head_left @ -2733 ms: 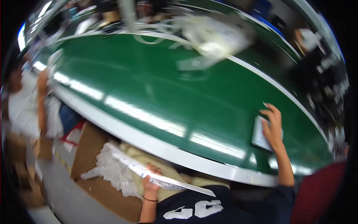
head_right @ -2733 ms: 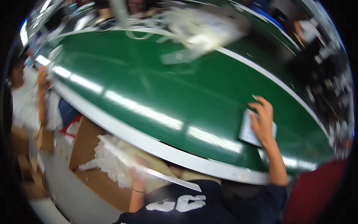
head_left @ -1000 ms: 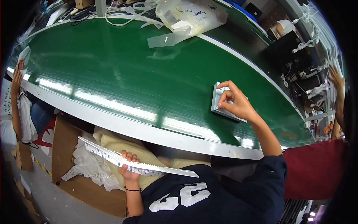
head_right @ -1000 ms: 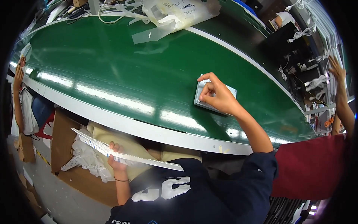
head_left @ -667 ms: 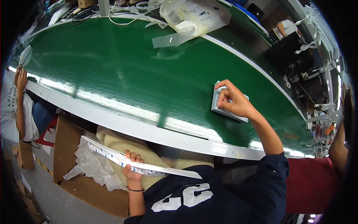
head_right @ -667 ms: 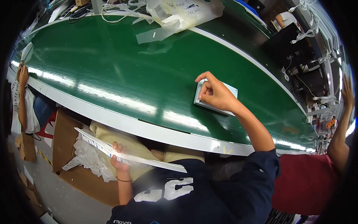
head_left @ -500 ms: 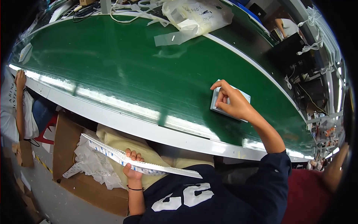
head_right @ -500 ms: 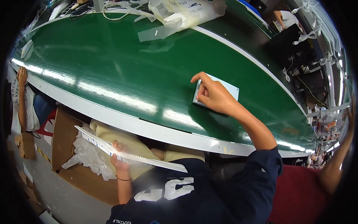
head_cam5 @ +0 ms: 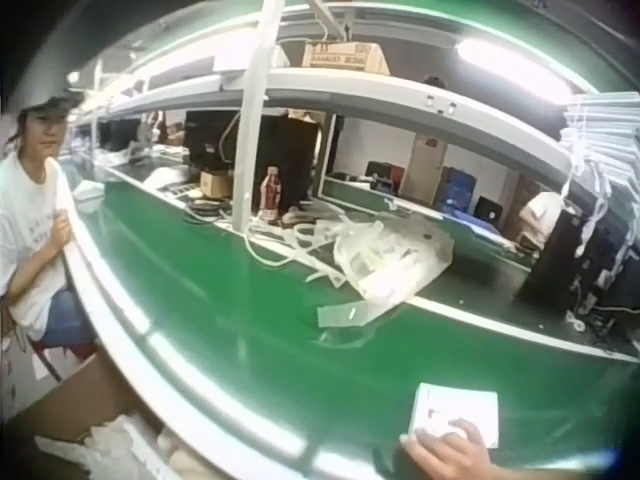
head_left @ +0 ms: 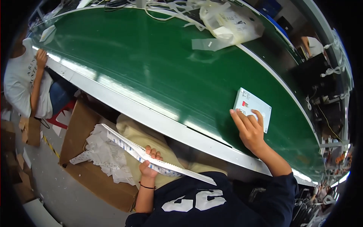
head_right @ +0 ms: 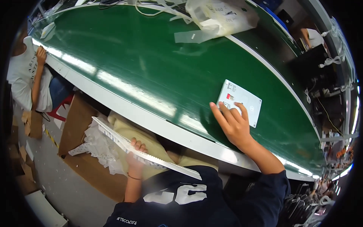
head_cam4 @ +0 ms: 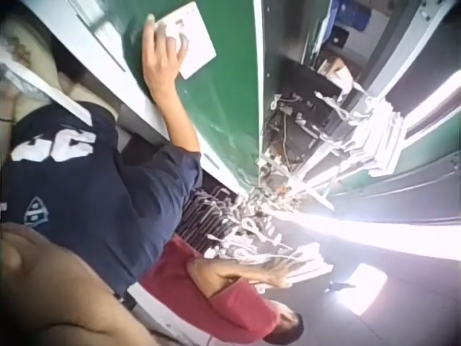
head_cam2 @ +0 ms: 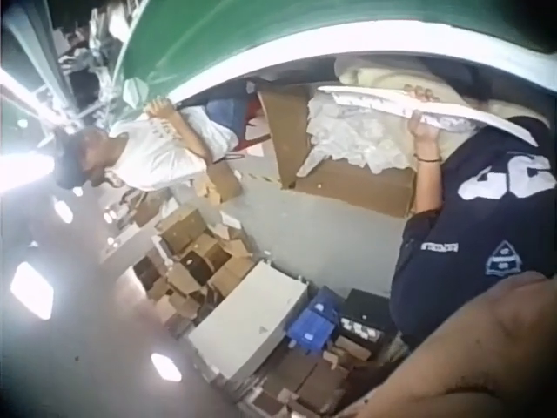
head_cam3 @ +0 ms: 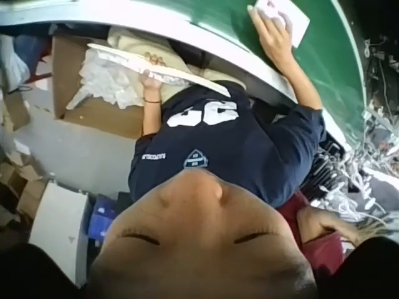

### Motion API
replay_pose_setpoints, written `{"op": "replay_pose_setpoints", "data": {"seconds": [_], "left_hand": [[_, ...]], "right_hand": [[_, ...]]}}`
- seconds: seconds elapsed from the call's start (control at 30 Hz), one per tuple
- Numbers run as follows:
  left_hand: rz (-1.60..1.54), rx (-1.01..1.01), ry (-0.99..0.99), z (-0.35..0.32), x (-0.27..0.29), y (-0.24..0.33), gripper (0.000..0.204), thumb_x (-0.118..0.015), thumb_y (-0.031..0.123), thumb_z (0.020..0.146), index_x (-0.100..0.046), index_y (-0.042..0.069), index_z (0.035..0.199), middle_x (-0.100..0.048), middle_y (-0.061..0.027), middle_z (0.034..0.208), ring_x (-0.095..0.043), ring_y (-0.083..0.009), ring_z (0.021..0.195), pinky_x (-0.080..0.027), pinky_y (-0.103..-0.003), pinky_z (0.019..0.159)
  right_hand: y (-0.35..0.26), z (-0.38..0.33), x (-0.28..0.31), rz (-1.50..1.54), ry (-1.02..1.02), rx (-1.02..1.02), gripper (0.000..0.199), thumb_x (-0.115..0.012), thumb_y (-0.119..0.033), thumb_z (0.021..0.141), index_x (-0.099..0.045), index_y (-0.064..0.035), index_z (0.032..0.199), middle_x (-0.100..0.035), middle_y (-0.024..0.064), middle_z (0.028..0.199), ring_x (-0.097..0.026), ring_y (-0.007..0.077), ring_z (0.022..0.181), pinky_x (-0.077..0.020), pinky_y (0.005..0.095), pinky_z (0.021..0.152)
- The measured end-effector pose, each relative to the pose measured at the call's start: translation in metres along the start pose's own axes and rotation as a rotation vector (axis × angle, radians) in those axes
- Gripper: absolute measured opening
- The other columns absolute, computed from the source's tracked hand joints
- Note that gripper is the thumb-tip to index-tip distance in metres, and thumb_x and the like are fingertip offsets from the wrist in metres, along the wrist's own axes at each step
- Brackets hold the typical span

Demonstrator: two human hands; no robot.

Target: Applying adhesive labels from a sticker sheet to small white electronic components on an assembly line conveyor belt.

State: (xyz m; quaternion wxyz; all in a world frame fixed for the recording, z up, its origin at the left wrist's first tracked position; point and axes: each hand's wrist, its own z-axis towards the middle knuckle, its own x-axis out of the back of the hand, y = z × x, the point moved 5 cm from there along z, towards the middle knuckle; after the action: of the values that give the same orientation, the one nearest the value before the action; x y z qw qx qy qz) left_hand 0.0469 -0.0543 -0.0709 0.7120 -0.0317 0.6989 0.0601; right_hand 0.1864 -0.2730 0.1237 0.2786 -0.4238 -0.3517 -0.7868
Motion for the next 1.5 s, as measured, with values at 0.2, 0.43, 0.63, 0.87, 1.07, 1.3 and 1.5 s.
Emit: {"op": "replay_pose_setpoints", "data": {"seconds": [0.2,0.43,0.63,0.87,1.07,1.3,1.5], "left_hand": [[-0.029,0.016,0.009,0.004,0.001,-0.002,0.035,-0.063,0.002,0.065,-0.042,0.011,0.092,-0.048,-0.0037,0.075,-0.047,-0.0153,0.073,-0.039,-0.025,0.068],[-0.123,0.051,0.056,-0.004,0.010,-0.004,0.038,-0.061,0.000,0.062,-0.042,0.013,0.092,-0.047,-0.0033,0.079,-0.046,-0.0151,0.074,-0.038,-0.026,0.073],[-0.169,-0.004,0.004,-0.004,-0.031,-0.006,0.036,-0.063,0.003,0.062,-0.041,0.015,0.089,-0.047,-0.0010,0.077,-0.045,-0.0140,0.072,-0.037,-0.026,0.072],[-0.150,-0.009,-0.076,-0.003,-0.051,0.005,0.036,-0.064,0.006,0.062,-0.041,0.016,0.087,-0.047,0.0015,0.073,-0.044,-0.0128,0.071,-0.037,-0.025,0.070],[-0.236,-0.009,-0.149,0.008,-0.054,0.002,0.036,-0.065,0.006,0.062,-0.040,0.016,0.086,-0.044,0.0000,0.074,-0.044,-0.0125,0.071,-0.037,-0.025,0.070],[-0.223,-0.017,-0.084,0.000,-0.023,0.006,0.036,-0.064,0.004,0.063,-0.041,0.015,0.088,-0.046,0.0000,0.076,-0.045,-0.0137,0.076,-0.038,-0.025,0.074],[-0.172,-0.030,0.039,0.005,0.002,0.003,0.036,-0.062,0.002,0.063,-0.041,0.015,0.090,-0.047,-0.0004,0.078,-0.046,-0.0148,0.079,-0.038,-0.027,0.080]], "right_hand": [[0.031,0.002,-0.001,0.315,-0.058,-0.238,0.035,-0.054,0.002,0.068,-0.054,-0.0040,0.103,-0.055,0.0063,0.101,-0.047,0.0207,0.078,-0.0280,0.0401,0.094],[0.009,0.027,0.012,0.154,-0.090,-0.001,0.027,-0.059,-0.005,0.063,-0.053,-0.0009,0.090,-0.053,0.0098,0.103,-0.046,0.0288,0.095,-0.0196,0.0559,0.097],[0.009,0.038,-0.007,0.347,-0.074,-0.016,0.017,-0.058,-0.004,0.063,-0.043,-0.0025,0.070,-0.051,0.0130,0.104,-0.044,0.0317,0.098,-0.0168,0.0597,0.096],[-0.003,0.031,-0.028,0.223,-0.004,0.094,0.016,-0.056,0.001,0.065,-0.041,-0.0010,0.069,-0.049,0.0152,0.105,-0.044,0.0321,0.098,-0.0191,0.0601,0.096],[0.010,0.038,-0.027,0.278,-0.026,0.079,0.018,-0.057,0.001,0.064,-0.040,-0.0026,0.069,-0.046,0.0165,0.108,-0.041,0.0317,0.101,-0.0243,0.0534,0.096],[0.032,0.078,-0.039,0.807,-0.344,-0.271,0.017,-0.063,-0.003,0.062,-0.051,-0.0037,0.073,-0.039,0.0145,0.118,-0.036,0.0302,0.105,-0.0316,0.0377,0.088],[0.041,0.100,-0.059,0.961,-0.654,-0.214,0.012,-0.067,-0.007,0.061,-0.062,-0.0071,0.071,-0.041,0.0108,0.118,-0.037,0.0263,0.100,-0.0331,0.0310,0.081]]}}
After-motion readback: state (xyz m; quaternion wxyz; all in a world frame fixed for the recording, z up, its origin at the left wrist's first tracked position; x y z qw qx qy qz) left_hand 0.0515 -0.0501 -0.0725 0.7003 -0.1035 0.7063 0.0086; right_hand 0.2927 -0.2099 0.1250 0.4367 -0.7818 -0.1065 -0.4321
